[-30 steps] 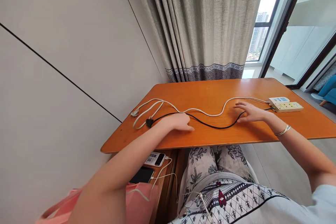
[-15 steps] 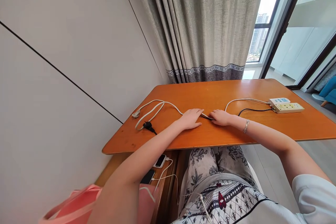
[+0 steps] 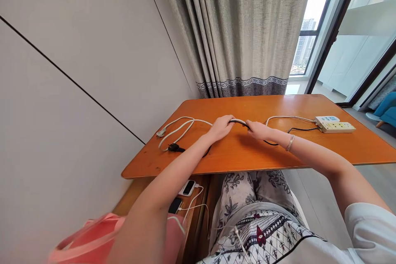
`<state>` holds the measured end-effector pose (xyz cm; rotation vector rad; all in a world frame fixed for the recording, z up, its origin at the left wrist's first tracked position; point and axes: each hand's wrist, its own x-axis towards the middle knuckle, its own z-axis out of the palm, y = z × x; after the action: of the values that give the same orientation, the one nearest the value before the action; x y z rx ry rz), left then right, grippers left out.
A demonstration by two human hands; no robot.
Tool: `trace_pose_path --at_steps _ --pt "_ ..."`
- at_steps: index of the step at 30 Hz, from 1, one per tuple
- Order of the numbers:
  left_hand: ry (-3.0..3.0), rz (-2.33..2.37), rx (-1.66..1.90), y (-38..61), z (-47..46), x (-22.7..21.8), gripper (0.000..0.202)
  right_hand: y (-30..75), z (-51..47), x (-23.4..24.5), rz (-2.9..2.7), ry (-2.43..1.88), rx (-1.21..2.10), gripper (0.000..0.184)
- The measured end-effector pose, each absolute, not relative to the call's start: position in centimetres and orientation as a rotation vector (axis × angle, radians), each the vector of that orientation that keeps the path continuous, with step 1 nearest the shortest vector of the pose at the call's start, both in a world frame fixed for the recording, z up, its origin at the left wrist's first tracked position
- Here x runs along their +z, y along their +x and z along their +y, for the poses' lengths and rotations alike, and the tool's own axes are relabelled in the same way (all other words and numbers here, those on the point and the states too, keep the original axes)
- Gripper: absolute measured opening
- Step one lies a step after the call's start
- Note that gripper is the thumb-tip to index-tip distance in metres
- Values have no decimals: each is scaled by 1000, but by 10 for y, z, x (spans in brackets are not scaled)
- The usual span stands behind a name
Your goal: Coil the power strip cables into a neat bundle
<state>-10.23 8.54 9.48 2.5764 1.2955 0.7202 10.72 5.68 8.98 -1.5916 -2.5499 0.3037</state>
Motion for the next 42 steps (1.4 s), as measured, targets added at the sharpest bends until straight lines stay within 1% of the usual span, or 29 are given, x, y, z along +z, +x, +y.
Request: trace_pose_path --at_steps 3,6,8,12,15,19,27,31,35,40,42 --pt "2362 1210 1106 -97 88 116 18 107 62 120 -2334 -1404 416 29" --pt "2116 1101 1331 -89 96 135 16 109 70 155 -2124 -1228 567 20" --pt "1999 1031 1409 -82 102 145 17 109 74 176 -2003 -1143 667 21" --pt "1916 955 1541 -71 111 158 26 107 78 205 -1775 -959 890 30" --pt "1929 896 1527 -67 115 155 29 105 78 223 -1640 -818 958 34" --pt "1989 849 1350 -62 117 139 24 99 79 247 -1550 -703 938 38" --pt "1796 758 1203 -38 112 109 16 81 90 299 -1491 -656 848 44" --pt "1640 680 1093 -34 105 93 36 76 83 328 -1509 -653 795 41" --pt "1597 620 1028 -27 94 77 49 63 58 347 -1518 -734 725 29" --pt "1660 692 1058 -6 85 66 77 46 37 350 -1661 -899 679 42" --pt "1638 749 1102 1 83 62 85 42 31 351 -1782 -956 555 40"
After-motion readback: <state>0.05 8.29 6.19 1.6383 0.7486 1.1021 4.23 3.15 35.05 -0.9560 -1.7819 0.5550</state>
